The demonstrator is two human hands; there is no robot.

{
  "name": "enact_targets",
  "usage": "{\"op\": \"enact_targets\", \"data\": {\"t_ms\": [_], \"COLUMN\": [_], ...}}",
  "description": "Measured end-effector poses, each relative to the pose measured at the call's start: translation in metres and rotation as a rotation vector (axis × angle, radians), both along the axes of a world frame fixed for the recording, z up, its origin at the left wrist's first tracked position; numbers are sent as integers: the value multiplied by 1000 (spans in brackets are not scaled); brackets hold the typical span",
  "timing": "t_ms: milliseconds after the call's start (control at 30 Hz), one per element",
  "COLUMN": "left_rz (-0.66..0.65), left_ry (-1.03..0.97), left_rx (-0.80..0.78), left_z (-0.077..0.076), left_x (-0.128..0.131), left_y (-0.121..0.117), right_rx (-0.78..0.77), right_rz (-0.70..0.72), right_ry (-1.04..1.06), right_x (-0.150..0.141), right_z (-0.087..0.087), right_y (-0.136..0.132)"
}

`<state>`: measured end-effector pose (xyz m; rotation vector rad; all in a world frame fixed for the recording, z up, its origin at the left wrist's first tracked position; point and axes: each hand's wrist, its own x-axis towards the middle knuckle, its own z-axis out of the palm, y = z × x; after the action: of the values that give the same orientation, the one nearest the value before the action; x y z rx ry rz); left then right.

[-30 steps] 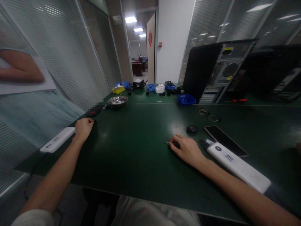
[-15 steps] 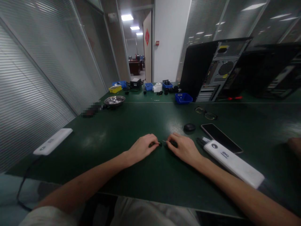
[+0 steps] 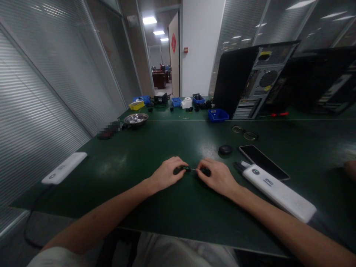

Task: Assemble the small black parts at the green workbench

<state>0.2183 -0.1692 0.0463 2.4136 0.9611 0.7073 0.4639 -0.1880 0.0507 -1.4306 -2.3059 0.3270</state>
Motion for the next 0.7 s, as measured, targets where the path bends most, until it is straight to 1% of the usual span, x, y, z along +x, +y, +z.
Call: {"op": "enact_targets", "data": {"t_ms": [200, 400, 700], "left_rz": [-58, -124, -117], "left_ry": [-19, -53, -106], "left_rx": [-32, 4, -13], "left_z": [-2, -4, -4], "left_x": [-2, -1, 0], "left_y": [4, 5, 3], "right_rx": [14, 10, -3], "right_rz": [31, 76, 141], "right_ry": [-2, 13, 74], "right_x": [-1, -5, -9], "right_z": [-3, -3, -3], "right_y": [0, -2, -4]}}
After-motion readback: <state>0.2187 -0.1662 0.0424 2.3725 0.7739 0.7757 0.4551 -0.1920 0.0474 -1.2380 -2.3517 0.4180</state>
